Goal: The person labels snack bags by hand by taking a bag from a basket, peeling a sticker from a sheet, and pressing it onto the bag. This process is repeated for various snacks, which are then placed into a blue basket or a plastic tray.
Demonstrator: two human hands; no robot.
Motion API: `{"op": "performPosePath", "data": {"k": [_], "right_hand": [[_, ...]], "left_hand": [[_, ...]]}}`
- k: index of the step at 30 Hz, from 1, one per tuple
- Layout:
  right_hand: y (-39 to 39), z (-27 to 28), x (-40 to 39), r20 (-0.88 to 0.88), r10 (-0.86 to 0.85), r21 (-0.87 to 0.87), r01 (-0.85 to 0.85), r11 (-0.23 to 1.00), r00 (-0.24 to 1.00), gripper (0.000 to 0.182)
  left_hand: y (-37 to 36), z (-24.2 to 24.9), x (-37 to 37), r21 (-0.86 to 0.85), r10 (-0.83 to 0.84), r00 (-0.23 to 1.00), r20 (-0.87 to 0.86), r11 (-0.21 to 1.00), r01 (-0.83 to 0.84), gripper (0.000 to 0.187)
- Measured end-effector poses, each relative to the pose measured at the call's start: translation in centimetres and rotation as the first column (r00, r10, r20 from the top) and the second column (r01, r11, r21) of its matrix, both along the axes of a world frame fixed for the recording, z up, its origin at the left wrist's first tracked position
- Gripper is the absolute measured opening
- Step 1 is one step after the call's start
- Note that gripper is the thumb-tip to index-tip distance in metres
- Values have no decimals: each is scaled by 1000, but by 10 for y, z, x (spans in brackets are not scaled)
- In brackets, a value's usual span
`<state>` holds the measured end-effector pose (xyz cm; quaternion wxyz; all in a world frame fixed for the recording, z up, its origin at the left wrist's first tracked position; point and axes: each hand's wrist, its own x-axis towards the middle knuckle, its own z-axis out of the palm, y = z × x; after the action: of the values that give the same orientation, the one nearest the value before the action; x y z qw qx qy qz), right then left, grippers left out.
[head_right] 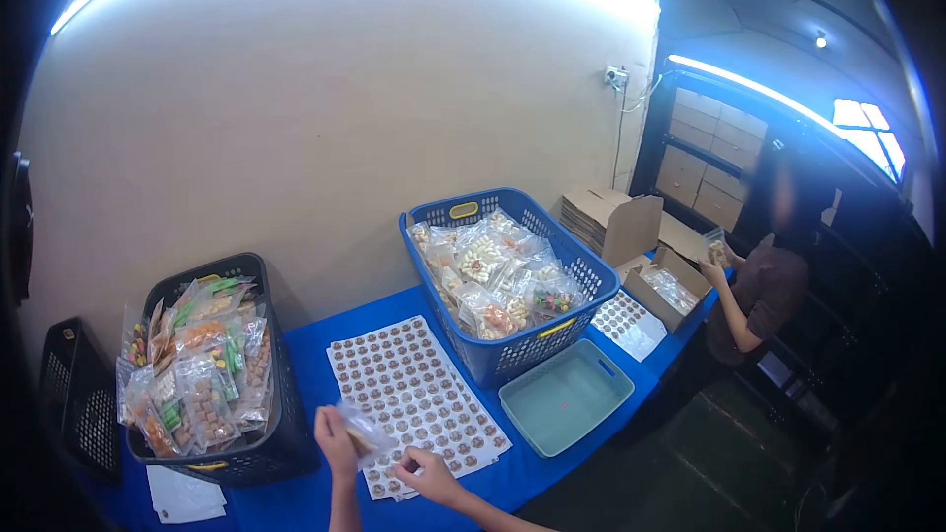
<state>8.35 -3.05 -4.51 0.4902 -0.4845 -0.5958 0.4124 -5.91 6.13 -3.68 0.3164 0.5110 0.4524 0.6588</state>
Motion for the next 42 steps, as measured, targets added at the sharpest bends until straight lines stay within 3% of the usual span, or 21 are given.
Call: {"op": "performPosePath", "data": {"k": [4, 5, 6, 8, 13, 14, 15, 18, 19, 20, 22, 23, 26, 27, 30, 31, 33, 36, 39, 40, 42], "right_hand": [[-6, -37, 43, -123, 28, -196, -51, 979, 992, 19], [-5, -53, 57, -134, 27, -272, -63, 960, 991, 17], [-4, -51, 68, -235, 3, -306, -77, 949, 972, 17], [-3, -47, 88, -427, -60, -372, -115, 921, 902, 19], [12, -44, 148, -671, 143, -377, -500, 780, 728, 45], [17, -45, 161, -707, 219, -325, -584, 744, 673, 41], [18, -42, 171, -738, 124, -372, -552, 746, 664, 35], [22, -58, 206, -801, -26, -367, -455, 811, 598, 24], [25, -63, 221, -816, -47, -342, -416, 842, 575, 22], [25, -66, 239, -842, -88, -323, -367, 872, 532, 21], [21, -36, 272, -889, -163, -295, -261, 919, 428, 20], [21, -29, 291, -910, -156, -265, -249, 931, 385, 22], [21, -12, 335, -859, -86, -224, -219, 950, 505, 27], [21, -13, 346, -815, -96, -267, -223, 938, 572, 32], [24, -9, 363, -735, -100, -317, -209, 925, 670, 34], [25, -7, 367, -639, -72, -327, -186, 926, 766, 31], [25, -3, 374, -407, -8, -338, -142, 930, 913, 25], [26, -10, 386, -157, 71, -284, -114, 952, 985, 26], [43, -2, 405, -184, -99, -33, 95, 995, 978, 20], [53, 13, 414, -168, -234, 124, 256, 959, 958, 19], [69, 53, 425, -300, -450, 333, 534, 777, 841, 19]], "left_hand": [[19, 27, -1, -105, 54, 912, 407, 994, -12, 30], [21, 28, -2, -92, -50, 902, 428, 991, 99, 31], [25, 21, 2, -43, -221, 767, 602, 950, 308, 30], [35, -1, 16, 165, -450, 326, 832, 760, 629, 30], [15, 8, 115, 298, -322, -142, 936, 511, 806, 30], [15, -2, 136, 341, -295, -222, 929, 456, 822, 30], [15, -12, 158, 385, -260, -300, 918, 402, 831, 31], [20, -33, 217, -35, -368, 253, 895, 507, 861, 35], [19, -39, 236, -5, -540, 332, 773, 518, 856, 47], [15, -45, 250, -86, -510, 406, 758, 539, 838, 50], [-10, 3, 284, -249, -444, 550, 707, 572, 781, 56], [-14, -10, 296, -263, -382, 546, 746, 584, 768, 53], [-17, -50, 317, -432, -616, 659, 431, 500, 751, 43], [-26, -51, 326, -421, -626, 745, 230, 627, 656, 30], [-30, -9, 347, -384, -623, 781, 37, 713, 587, 21], [-31, -4, 351, -362, -581, 810, -75, 773, 521, 26], [-38, -2, 352, -388, -559, 820, -127, 788, 477, 28], [-45, -13, 345, -441, -556, 822, -127, 774, 455, 29], [-47, -14, 344, -360, -522, 851, 52, 785, 504, 30], [-47, -8, 345, -301, -507, 851, 135, 797, 523, 31], [-46, -9, 329, -384, -451, 892, 32, 818, 428, 30]]}}
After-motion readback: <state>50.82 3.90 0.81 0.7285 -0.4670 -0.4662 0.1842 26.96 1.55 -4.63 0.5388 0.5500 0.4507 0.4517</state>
